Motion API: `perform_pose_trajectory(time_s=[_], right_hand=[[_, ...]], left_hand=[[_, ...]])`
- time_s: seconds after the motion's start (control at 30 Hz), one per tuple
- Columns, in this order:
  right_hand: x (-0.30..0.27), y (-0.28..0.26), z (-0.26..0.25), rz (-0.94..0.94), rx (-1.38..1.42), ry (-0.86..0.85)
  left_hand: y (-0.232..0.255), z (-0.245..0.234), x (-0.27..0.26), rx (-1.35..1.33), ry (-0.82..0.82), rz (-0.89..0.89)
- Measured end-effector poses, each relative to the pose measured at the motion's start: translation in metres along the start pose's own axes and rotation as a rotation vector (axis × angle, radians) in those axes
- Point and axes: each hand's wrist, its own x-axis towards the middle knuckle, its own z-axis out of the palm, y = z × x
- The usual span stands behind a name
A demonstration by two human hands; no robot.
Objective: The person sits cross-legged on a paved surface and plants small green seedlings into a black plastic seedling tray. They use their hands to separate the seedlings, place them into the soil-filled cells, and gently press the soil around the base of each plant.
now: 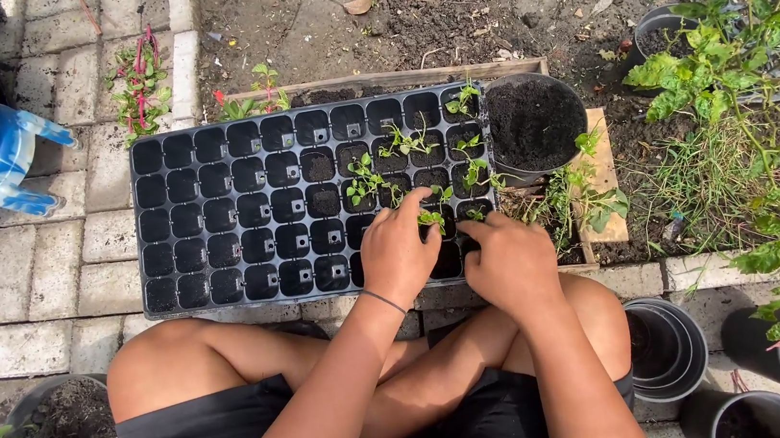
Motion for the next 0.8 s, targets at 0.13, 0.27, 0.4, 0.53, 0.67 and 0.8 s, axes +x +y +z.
perform_pose_trajectory(time_s=[0.13,0.27,0.4,0.53,0.67,0.8], right_hand=[[-0.018,-0.030,-0.038,0.039,0.093,-0.251],[-0.002,-0.032,-0.009,-0.018,0.014,-0.257],[0.005,-0.028,0.023,-0.048,-0.009,-0.207],[0.000,-0.038,0.010,-0.056,-0.039,-0.170],[0.004,-0.036,0.029,-0.045,-0.059,-0.169],[0.005,-0.039,0.025,-0.018,-0.066,-0.166]], left_hand=[[-0.001,-0.004,0.011,0.034,-0.035,0.045],[0.001,-0.007,0.027,0.079,-0.042,0.076],[-0.002,-0.002,0.028,0.097,-0.061,0.068],[0.002,-0.009,0.027,0.065,-0.076,0.050],[0.003,-0.011,0.023,0.051,-0.081,0.043],[0.001,-0.008,0.025,0.056,-0.082,0.040]])
